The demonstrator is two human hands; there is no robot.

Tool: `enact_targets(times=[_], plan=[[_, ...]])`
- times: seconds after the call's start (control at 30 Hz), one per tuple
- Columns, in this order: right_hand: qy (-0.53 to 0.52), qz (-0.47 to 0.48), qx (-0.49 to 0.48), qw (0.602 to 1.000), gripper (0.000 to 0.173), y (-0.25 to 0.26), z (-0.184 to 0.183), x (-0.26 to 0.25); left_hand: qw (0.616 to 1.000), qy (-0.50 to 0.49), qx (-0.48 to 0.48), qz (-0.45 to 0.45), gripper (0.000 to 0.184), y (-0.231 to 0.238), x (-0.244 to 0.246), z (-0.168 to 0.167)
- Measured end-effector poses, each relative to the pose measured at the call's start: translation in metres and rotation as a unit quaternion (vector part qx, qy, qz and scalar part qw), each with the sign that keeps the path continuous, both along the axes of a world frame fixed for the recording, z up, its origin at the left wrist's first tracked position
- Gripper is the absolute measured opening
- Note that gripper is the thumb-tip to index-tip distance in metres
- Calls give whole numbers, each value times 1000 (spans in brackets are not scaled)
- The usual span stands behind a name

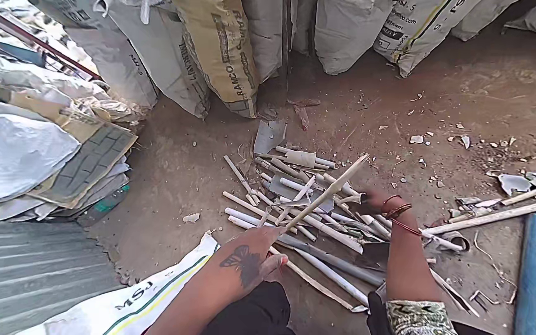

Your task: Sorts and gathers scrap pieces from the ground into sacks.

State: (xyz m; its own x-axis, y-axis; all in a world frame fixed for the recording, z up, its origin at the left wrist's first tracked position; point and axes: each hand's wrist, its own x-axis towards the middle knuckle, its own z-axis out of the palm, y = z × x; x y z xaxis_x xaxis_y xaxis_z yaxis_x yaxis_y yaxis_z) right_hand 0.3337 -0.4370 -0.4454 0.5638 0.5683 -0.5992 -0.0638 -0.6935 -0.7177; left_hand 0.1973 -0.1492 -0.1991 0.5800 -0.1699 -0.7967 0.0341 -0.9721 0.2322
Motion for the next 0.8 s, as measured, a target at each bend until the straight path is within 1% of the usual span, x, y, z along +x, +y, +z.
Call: enact_targets(times=[0.03, 0.07, 0.13, 0.2, 0.23, 0.27, 0.3, 0.33, 0.37, 0.4, 0.43, 0.47, 0.5, 0.53, 0.57, 0.6, 0.63, 0.67, 0.7, 0.73, 0.77, 0.8], plan=[[-17, 7, 102, 995, 33, 7, 19, -1, 1000, -9, 1, 5, 59, 3, -1, -2], [-21, 20, 188, 982, 33, 19, 39, -2, 1000, -15, 4, 13, 63, 5, -1, -3], [-19, 47, 294, 955, 33, 52, 74, -6, 997, -38, -26, 62, 74, 9, 2, -9], [-42, 53, 366, 928, 35, 88, 98, -19, 976, -78, -107, 173, 82, 12, 3, -19], [-66, 44, 392, 916, 38, 104, 105, -28, 951, -102, -150, 249, 77, 11, 3, -25], [-97, 29, 412, 905, 44, 119, 111, -38, 915, -126, -202, 326, 63, 8, 3, -31], [-133, 6, 422, 897, 50, 131, 116, -47, 872, -133, -265, 390, 44, 8, 3, -37], [-163, -19, 425, 890, 55, 141, 121, -54, 835, -127, -311, 436, 28, 11, 4, -44], [-184, -49, 421, 887, 57, 149, 124, -60, 818, -108, -331, 459, 20, 15, 6, -50], [-187, -83, 413, 888, 58, 154, 126, -64, 814, -70, -341, 466, 21, 21, 8, -51], [-173, -119, 407, 889, 58, 157, 129, -64, 815, -31, -354, 458, 28, 26, 9, -51], [-146, -150, 414, 886, 59, 161, 130, -63, 818, -9, -373, 439, 44, 30, 10, -52], [-102, -161, 439, 878, 57, 164, 131, -61, 818, -12, -392, 421, 67, 33, 9, -56], [-42, -148, 482, 863, 55, 167, 132, -59, 807, -40, -406, 426, 81, 33, 8, -59], [25, -120, 520, 846, 55, 170, 133, -57, 779, -80, -418, 460, 73, 30, 9, -64], [84, -82, 542, 832, 56, 172, 133, -53, 747, -116, -423, 500, 54, 28, 11, -67], [122, -33, 549, 826, 60, 175, 129, -45, 729, -141, -416, 525, 35, 29, 14, -70], [130, 22, 547, 826, 61, 179, 121, -31, 723, -161, -398, 541, 20, 31, 18, -73], [116, 65, 536, 833, 61, 183, 108, -11, 724, -170, -376, 553, 16, 35, 21, -75], [83, 86, 511, 851, 58, 185, 88, 13, 714, -168, -365, 573, 11, 38, 26, -77], [49, 58, 453, 888, 55, 187, 64, 37, 700, -162, -361, 594, 8, 42, 30, -76], [12, -17, 363, 931, 51, 191, 35, 60, 684, -162, -363, 612, 9, 46, 33, -74]])
